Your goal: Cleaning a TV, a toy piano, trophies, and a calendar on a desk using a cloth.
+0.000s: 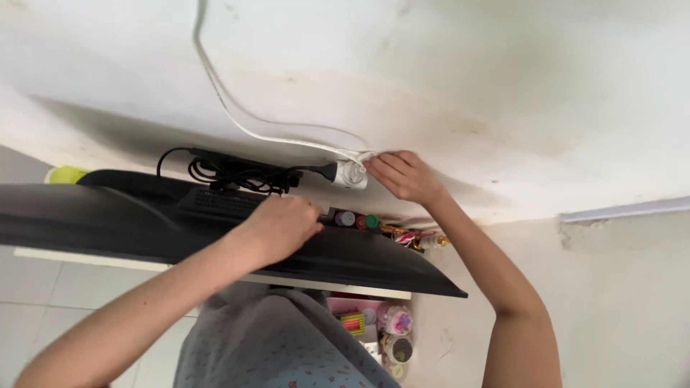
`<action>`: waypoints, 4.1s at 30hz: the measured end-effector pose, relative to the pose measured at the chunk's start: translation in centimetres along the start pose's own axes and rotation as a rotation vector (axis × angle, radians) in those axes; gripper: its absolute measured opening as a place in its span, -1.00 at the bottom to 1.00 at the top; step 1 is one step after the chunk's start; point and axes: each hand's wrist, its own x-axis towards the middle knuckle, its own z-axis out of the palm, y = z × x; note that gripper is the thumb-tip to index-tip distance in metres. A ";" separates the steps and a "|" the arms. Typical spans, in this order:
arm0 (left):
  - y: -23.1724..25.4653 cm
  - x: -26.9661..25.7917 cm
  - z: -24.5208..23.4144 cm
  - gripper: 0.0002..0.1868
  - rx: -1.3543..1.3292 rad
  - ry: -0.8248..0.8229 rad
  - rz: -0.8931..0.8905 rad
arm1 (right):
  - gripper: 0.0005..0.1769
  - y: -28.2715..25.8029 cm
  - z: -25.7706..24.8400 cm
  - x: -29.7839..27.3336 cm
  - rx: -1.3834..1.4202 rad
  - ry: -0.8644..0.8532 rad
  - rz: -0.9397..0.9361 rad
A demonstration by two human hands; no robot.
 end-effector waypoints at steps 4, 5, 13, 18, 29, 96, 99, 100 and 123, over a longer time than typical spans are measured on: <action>-3.1 3.1 0.1 -0.86 0.248 0.009 0.083 | -0.67 0.2 -0.9 0.6 -0.182 -0.005 -0.044; -4.0 4.1 0.2 -0.70 0.282 0.216 0.207 | -0.64 0.1 -0.8 0.4 -0.207 -0.024 -0.033; -7.8 10.6 -0.4 -0.59 0.238 0.414 0.778 | -0.62 0.7 -0.4 1.3 0.021 -0.023 -0.022; -6.7 11.7 -0.3 -0.59 0.211 0.540 0.806 | -0.72 0.8 -0.8 2.1 0.087 0.083 0.006; -8.2 13.0 0.2 -0.65 0.830 0.473 0.924 | -0.56 0.0 -0.8 0.6 -0.142 -0.009 0.074; -3.4 7.2 5.0 -0.78 -0.690 0.266 -0.069 | -0.61 -4.2 -1.2 -0.9 0.448 0.076 0.515; -3.9 6.5 3.5 -0.69 -0.520 0.099 -0.131 | -0.52 -5.0 0.1 -0.7 0.505 0.089 0.474; -3.7 6.1 2.8 -0.69 -0.519 0.101 -0.133 | -0.52 -5.2 0.0 -0.7 0.506 0.090 0.471; -2.2 9.7 2.3 -0.84 -0.670 0.573 0.180 | -0.56 -3.4 -2.8 -1.0 0.632 -0.016 0.582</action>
